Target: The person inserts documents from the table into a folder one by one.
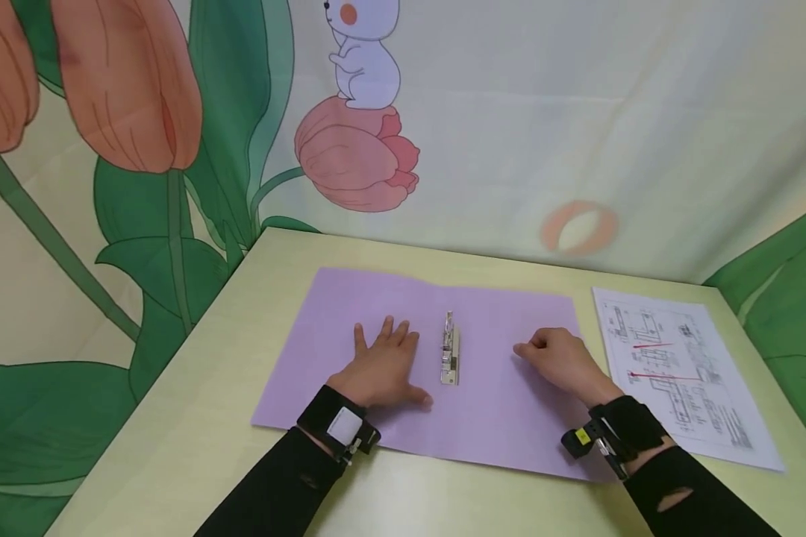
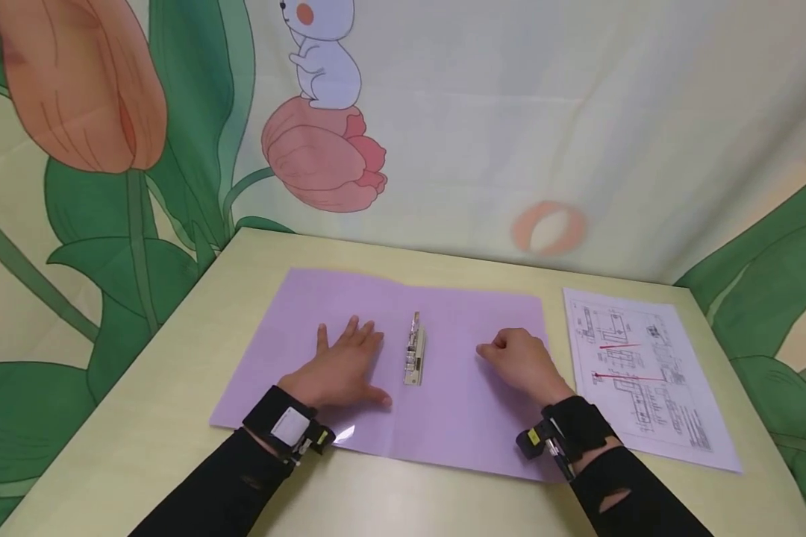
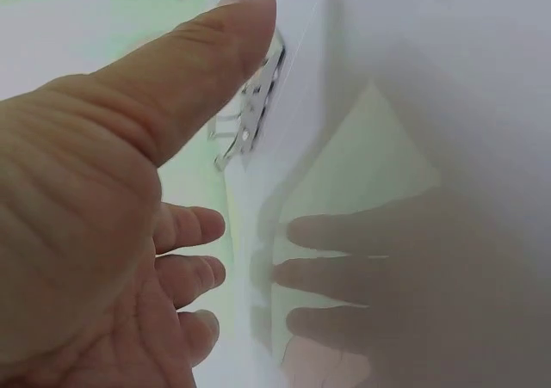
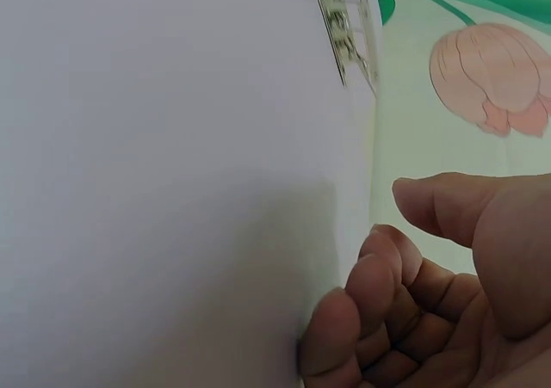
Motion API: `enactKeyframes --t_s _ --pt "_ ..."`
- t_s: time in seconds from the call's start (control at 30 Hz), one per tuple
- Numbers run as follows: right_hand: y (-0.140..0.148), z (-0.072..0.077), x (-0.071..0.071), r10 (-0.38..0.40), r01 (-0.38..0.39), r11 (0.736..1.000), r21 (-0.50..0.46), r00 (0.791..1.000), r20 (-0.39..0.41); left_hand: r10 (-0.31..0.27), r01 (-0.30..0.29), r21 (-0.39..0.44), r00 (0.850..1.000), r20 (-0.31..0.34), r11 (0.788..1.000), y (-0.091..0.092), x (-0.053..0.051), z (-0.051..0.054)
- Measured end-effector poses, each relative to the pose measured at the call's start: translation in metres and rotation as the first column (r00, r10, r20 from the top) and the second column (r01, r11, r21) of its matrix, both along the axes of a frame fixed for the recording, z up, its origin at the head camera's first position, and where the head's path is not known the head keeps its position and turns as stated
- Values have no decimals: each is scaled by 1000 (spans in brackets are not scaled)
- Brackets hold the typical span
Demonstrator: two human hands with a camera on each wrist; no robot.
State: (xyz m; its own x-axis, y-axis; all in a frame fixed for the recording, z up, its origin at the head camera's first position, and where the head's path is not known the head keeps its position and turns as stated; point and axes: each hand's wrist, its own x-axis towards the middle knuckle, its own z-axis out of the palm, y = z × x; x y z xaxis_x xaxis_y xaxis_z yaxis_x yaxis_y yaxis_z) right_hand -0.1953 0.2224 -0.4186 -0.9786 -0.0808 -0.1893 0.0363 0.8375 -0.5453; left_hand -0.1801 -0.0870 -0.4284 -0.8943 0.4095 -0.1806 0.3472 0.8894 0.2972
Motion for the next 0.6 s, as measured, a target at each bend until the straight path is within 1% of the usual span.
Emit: enactKeyframes --t_s 0.2,0.33,0.47,0.6 --pt "27 7 5 -37 37 999 -6 999 -23 33 -34 33 999 23 999 -13 4 3" --pt "41 8 10 -45 45 999 6 999 -12 52 -54 44 998 39 998 -18 6 3" --pt "46 7 14 -39 39 999 1 999 7 84 -86 41 995 47 995 -23 9 3" --pt "46 5 18 -38 39 999 -5 999 24 96 -98 23 993 65 995 -27 11 -1"
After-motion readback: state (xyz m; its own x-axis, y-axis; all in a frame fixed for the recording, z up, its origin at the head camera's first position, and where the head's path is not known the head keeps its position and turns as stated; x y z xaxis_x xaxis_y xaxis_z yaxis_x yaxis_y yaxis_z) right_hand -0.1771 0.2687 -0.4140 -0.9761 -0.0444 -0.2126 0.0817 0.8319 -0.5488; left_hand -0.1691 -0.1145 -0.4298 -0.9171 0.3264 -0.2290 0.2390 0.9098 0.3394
